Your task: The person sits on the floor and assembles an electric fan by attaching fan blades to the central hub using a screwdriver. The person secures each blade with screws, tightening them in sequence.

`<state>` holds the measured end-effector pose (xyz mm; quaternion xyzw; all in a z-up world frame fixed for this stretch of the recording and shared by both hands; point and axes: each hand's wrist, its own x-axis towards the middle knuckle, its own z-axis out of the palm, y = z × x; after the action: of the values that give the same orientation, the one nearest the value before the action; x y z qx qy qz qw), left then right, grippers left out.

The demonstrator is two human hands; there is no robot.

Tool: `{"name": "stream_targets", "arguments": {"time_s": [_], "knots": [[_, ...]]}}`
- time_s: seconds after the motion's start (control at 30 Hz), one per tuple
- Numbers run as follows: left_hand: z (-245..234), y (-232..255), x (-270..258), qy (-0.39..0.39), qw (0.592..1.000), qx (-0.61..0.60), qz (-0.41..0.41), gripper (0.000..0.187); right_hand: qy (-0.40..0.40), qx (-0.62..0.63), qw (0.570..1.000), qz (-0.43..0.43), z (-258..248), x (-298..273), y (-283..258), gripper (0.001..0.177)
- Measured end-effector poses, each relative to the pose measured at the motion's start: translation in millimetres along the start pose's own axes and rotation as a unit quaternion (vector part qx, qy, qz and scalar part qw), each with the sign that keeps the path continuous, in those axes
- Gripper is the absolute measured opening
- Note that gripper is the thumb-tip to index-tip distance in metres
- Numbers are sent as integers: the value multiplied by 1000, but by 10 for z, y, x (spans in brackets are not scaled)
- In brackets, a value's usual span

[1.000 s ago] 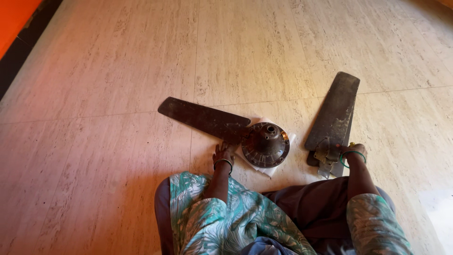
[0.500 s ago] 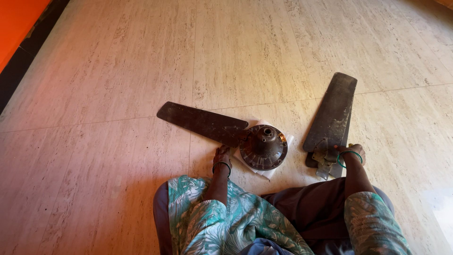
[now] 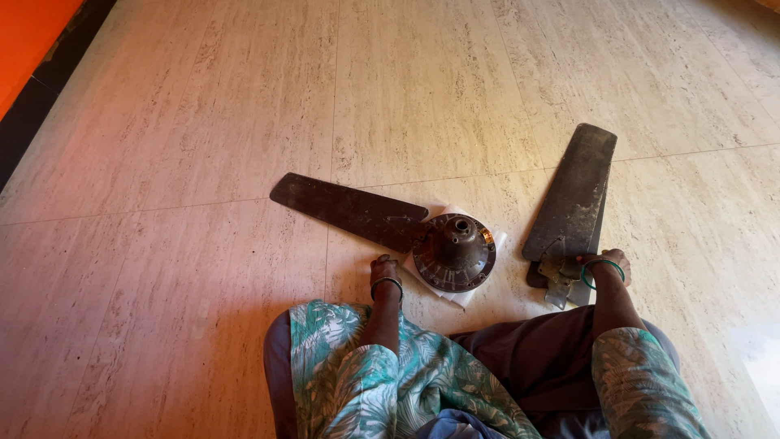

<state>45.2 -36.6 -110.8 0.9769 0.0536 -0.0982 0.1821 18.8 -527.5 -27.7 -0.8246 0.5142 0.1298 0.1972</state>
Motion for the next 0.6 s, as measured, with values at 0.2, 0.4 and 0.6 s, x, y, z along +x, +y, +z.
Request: {"name": "stream_targets", "arguments": {"time_s": [0.2,0.4,0.6], "knots": [[-43,-90,69,-6,1000,-27,-16,45,-9,37,999,29,-39,-26,-8,77],[-56,-82,68,-11,999,-30,-11,36,-7,95,994,49,-66,19,33,69],[-34,-118,36,25,998,-55,-7,30,-49,234,970,52,-35,54,39,49]]}}
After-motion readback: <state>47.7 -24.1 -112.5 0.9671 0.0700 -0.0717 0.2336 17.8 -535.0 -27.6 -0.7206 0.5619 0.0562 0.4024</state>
